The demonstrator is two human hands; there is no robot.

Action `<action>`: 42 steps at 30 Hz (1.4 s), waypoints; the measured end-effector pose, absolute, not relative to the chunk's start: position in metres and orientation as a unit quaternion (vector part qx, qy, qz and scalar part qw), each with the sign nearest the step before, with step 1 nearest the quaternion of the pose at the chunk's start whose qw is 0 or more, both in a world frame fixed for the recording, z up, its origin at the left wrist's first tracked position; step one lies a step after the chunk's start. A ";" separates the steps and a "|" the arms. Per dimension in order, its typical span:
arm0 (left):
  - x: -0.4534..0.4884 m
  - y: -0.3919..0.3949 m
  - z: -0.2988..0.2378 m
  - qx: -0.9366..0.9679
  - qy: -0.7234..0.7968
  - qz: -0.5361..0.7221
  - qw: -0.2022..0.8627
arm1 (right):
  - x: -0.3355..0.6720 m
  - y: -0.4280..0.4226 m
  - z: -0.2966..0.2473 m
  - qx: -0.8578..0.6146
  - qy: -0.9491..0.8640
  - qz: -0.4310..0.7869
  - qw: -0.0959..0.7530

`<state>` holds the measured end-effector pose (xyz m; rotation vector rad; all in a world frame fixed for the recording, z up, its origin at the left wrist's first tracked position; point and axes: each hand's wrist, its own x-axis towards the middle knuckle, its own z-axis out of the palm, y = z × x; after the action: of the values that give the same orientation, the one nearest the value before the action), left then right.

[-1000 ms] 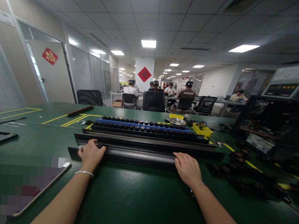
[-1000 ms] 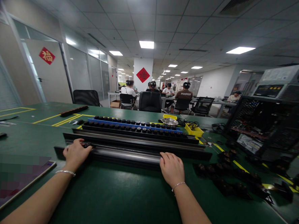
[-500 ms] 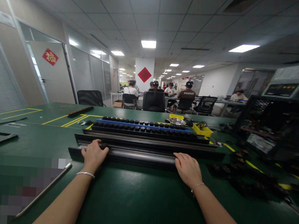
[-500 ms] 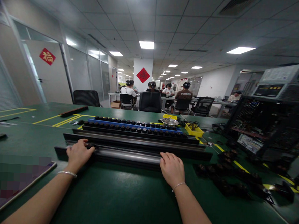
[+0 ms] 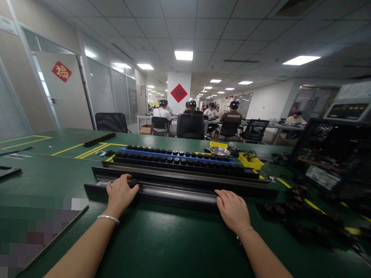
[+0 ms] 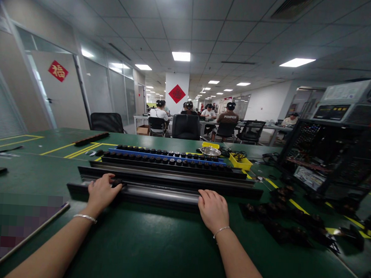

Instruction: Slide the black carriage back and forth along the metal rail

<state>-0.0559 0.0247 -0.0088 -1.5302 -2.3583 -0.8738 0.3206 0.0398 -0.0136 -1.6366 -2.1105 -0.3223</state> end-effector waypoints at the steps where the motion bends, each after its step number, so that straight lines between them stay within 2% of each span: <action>1: -0.055 0.025 -0.009 -0.522 -0.793 -0.297 0.099 | 0.321 0.040 -0.014 -0.593 -0.765 -0.118 0.223; 11: -0.053 0.025 -0.014 -0.561 -0.764 -0.294 0.125 | 0.321 0.040 -0.015 -0.588 -0.766 -0.123 0.227; 42: -0.038 0.024 -0.012 -0.700 -0.632 -0.314 0.111 | 0.321 0.040 -0.013 -0.587 -0.770 -0.115 0.223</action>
<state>-0.0383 0.0235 -0.0115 -2.0551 -1.8551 -0.9236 0.3211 0.0401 -0.0125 -1.6204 -2.1251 -0.3165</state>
